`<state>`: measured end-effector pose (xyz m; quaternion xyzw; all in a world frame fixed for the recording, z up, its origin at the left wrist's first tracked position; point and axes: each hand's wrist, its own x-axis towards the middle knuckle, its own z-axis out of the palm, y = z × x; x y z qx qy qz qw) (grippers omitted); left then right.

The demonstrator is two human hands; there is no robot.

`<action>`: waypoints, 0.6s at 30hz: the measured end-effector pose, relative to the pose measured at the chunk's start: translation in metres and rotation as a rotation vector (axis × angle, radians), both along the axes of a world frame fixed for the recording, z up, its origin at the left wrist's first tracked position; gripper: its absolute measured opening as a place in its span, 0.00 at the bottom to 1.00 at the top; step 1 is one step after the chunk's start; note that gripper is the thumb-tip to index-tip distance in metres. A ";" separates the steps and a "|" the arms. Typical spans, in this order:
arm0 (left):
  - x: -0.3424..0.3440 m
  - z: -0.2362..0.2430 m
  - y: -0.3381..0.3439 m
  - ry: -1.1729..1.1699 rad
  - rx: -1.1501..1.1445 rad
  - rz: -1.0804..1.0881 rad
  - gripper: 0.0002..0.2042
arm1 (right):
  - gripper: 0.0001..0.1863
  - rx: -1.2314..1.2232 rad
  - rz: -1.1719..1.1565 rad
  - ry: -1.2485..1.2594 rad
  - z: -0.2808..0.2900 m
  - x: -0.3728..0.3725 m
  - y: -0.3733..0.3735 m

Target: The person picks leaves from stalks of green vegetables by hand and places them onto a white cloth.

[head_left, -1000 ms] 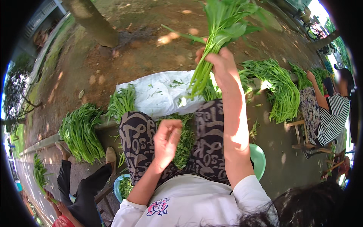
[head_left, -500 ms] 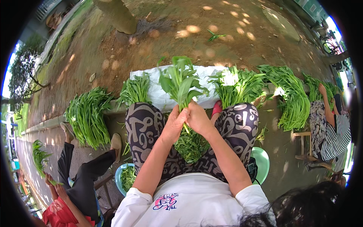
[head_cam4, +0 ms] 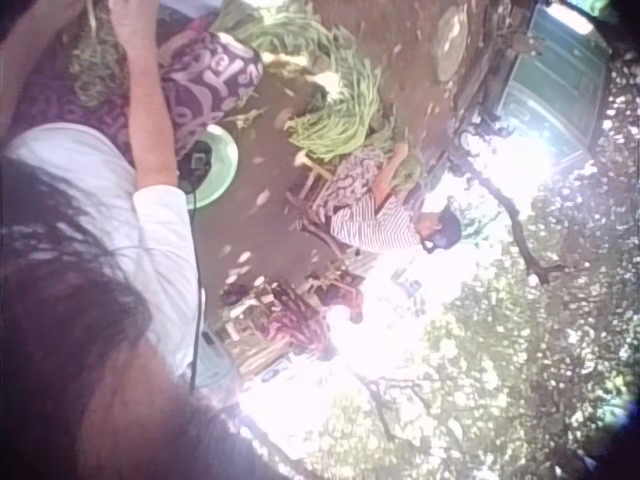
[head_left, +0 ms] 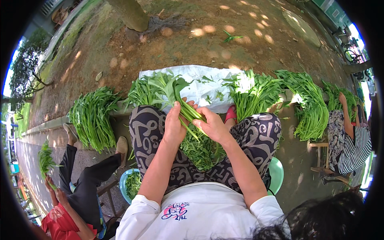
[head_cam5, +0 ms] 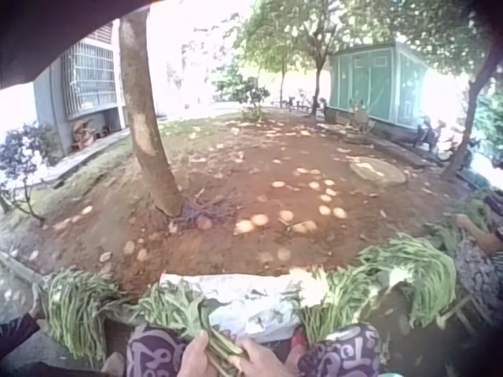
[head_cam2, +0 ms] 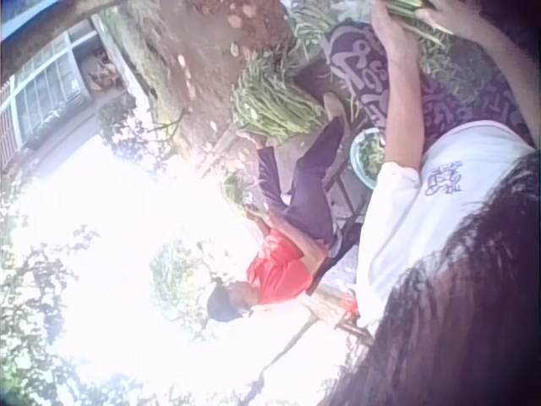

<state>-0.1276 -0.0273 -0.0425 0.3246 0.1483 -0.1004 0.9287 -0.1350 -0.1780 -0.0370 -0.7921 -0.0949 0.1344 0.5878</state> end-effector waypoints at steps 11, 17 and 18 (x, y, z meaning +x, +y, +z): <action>0.006 0.007 0.019 0.022 0.016 0.014 0.19 | 0.13 0.336 0.092 0.201 -0.011 0.003 -0.011; 0.005 0.014 0.026 -0.048 -0.041 -0.076 0.22 | 0.10 0.170 0.040 0.135 0.004 0.007 -0.019; 0.005 0.010 0.028 -0.041 -0.067 -0.066 0.22 | 0.10 0.161 0.030 0.158 0.005 0.006 -0.020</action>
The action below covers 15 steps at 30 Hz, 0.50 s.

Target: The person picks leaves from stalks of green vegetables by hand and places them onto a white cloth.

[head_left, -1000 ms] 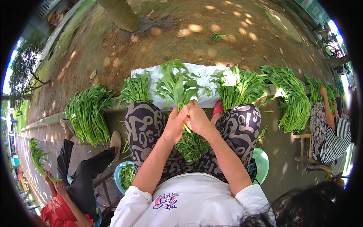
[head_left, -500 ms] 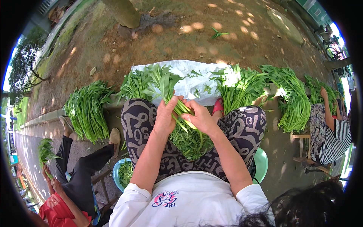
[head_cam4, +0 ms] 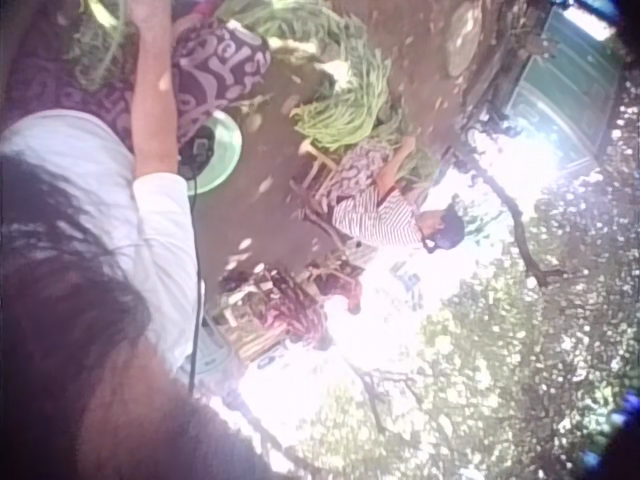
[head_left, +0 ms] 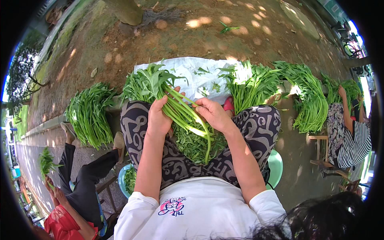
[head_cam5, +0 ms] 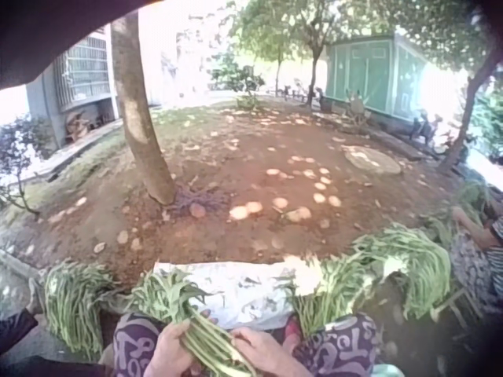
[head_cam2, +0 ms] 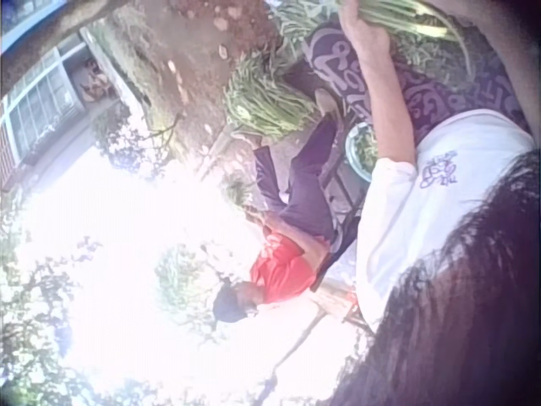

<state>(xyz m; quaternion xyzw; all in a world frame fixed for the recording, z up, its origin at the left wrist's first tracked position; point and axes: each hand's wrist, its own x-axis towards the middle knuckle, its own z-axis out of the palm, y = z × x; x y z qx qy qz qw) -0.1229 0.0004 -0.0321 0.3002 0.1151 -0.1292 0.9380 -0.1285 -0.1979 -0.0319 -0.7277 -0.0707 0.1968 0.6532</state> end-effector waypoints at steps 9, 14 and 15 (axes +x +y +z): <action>0.001 -0.005 -0.003 -0.015 0.030 0.038 0.22 | 0.10 -0.007 0.061 -0.070 -0.012 0.000 0.002; -0.003 -0.002 -0.013 -0.012 0.020 0.016 0.20 | 0.14 0.011 0.042 -0.076 -0.016 -0.005 0.015; -0.004 -0.010 -0.013 -0.006 0.049 0.022 0.20 | 0.16 0.027 0.065 -0.095 -0.017 -0.008 0.018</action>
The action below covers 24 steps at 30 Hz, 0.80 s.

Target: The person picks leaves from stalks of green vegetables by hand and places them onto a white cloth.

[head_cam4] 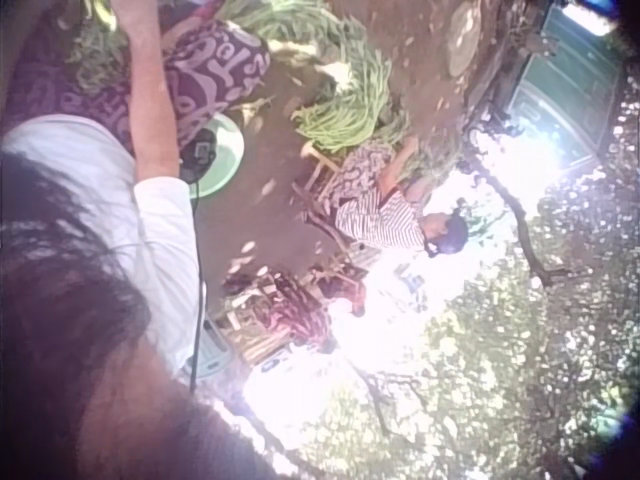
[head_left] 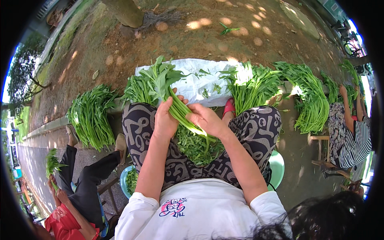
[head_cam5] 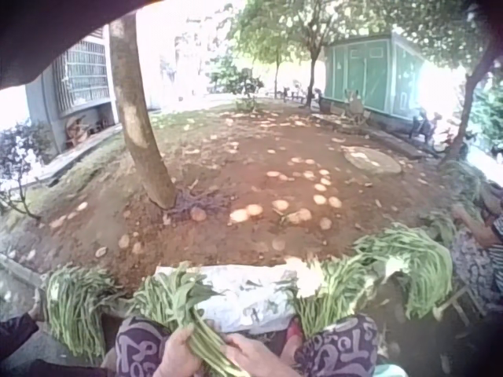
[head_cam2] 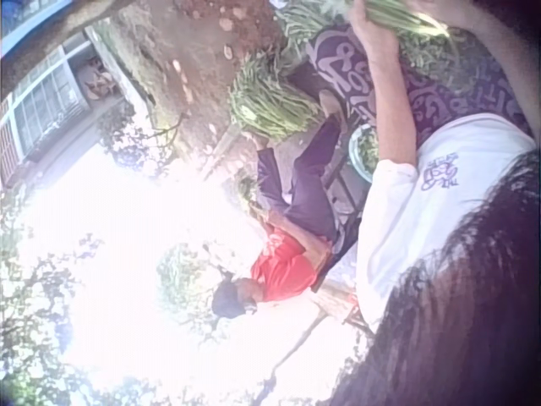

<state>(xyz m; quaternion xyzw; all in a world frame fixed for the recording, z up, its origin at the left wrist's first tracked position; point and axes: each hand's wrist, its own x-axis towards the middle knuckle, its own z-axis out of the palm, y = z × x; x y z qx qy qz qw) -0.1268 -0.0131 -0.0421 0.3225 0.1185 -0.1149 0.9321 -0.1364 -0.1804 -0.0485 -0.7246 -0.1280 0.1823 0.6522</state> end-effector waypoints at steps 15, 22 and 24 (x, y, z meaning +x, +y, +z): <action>0.006 0.018 -0.014 -0.001 0.158 0.003 0.20 | 0.27 -0.152 0.033 -0.101 0.009 0.003 0.001; 0.089 0.112 0.055 -0.511 0.186 0.347 0.07 | 0.23 -0.024 -0.228 -0.006 0.010 0.011 -0.018; 0.113 0.147 0.094 -0.634 0.250 0.412 0.07 | 0.23 -0.007 -0.240 -0.046 0.007 0.013 -0.018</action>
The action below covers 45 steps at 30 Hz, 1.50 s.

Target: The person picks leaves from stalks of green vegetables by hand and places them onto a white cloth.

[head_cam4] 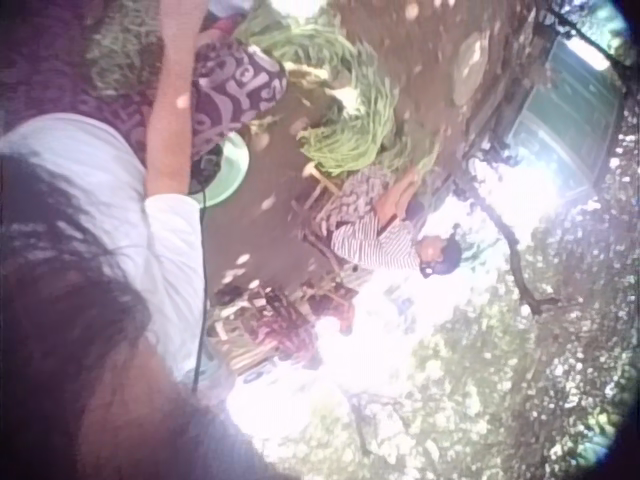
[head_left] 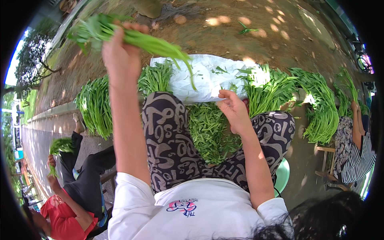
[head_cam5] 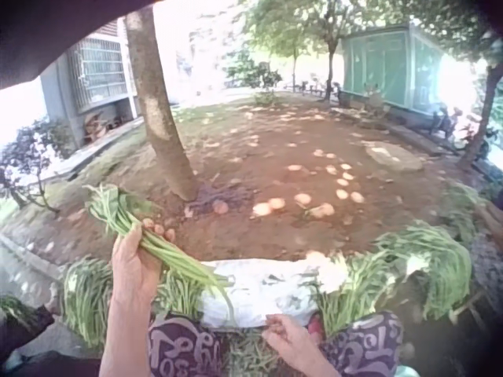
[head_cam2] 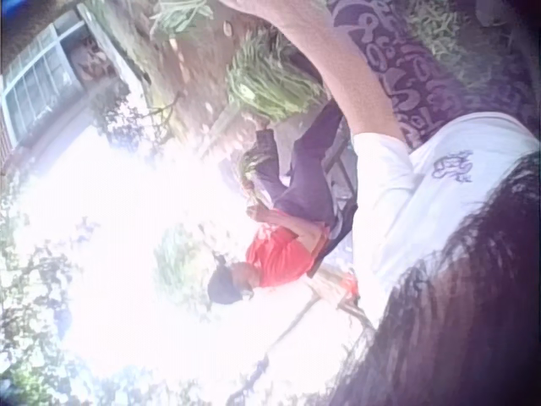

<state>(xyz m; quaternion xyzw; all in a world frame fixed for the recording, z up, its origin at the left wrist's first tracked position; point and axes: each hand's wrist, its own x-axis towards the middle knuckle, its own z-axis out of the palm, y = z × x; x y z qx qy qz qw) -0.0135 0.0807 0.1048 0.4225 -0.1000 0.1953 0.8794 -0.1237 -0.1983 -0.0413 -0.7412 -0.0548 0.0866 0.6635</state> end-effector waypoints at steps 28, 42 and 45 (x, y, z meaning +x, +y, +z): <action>-0.077 -0.351 0.036 0.960 1.383 0.263 0.28 | 0.17 -0.035 0.065 0.186 0.012 0.005 0.009; -0.094 -0.407 0.100 0.970 0.783 0.071 0.26 | 0.16 0.037 0.214 0.137 0.024 0.006 0.025; -0.090 -0.356 0.068 0.934 0.857 0.089 0.24 | 0.16 0.019 0.193 0.160 0.018 0.003 0.019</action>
